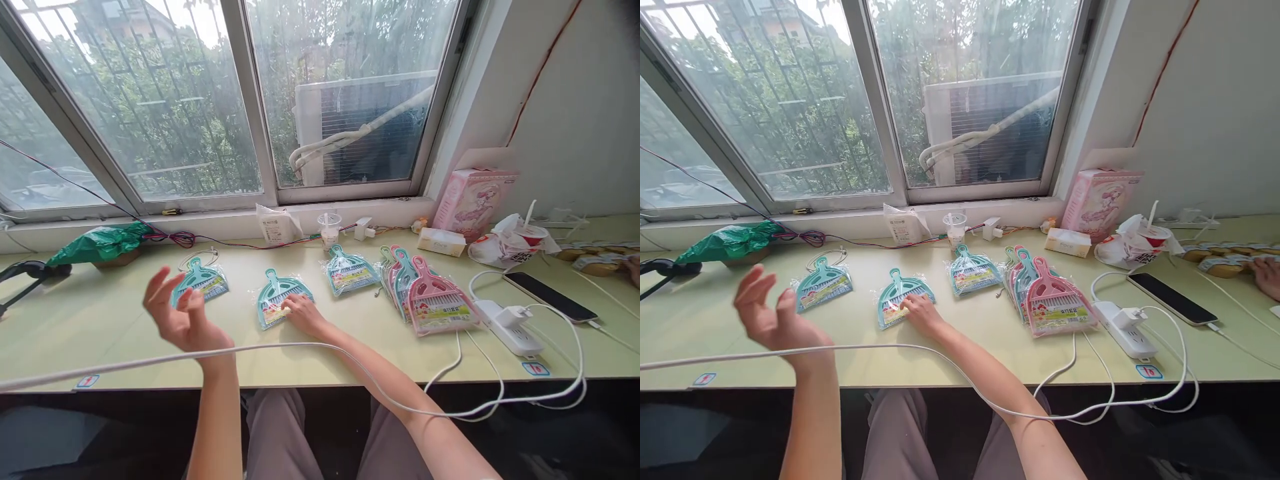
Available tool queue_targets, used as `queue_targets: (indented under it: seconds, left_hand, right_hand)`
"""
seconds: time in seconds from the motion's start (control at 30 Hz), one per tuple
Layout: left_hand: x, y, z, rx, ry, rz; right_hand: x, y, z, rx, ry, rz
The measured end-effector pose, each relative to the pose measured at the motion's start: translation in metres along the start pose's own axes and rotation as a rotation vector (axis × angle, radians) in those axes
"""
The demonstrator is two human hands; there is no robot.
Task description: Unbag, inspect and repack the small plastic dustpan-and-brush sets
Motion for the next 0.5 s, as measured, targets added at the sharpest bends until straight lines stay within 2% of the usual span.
queue_targets:
  seconds: [0.07,0.13,0.2,0.27,0.3,0.4,0.5]
  left_hand:
    - [-0.028,0.015,-0.043,0.148,-0.208,-0.160]
    - [-0.053,0.044,-0.099,0.394,-0.425,-0.460]
    - [-0.068,0.075,-0.144,0.584,-0.478,-0.680]
    - [-0.080,0.093,-0.169,0.670,-0.346,-0.715]
    - [-0.086,0.102,-0.178,0.766,-0.239,-0.716]
    - [-0.112,0.116,-0.192,1.021,0.091,-0.657]
    - [-0.136,0.115,-0.202,1.135,0.301,-0.530]
  right_hand:
    - [0.001,-0.001,0.002,-0.003,-0.013,0.032]
    - [0.003,-0.002,0.003,-0.007,-0.022,0.066]
    - [0.007,-0.002,0.005,-0.014,-0.023,0.111]
    - [0.013,-0.001,0.007,-0.023,-0.028,0.179]
    - [0.017,0.000,0.009,-0.031,-0.030,0.226]
    - [0.029,0.004,0.018,-0.077,-0.019,0.371]
    - [0.028,0.004,0.029,-0.101,0.000,0.336]
Point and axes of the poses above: each hand's wrist, its own y-axis away from the middle knuckle, its own x-axis out of the back of the hand, z = x × y, the point moved 6 cm from there along -y, towards the middle knuckle, and after that the axes turned 6 degrees about -x, right-handed, at the moved point
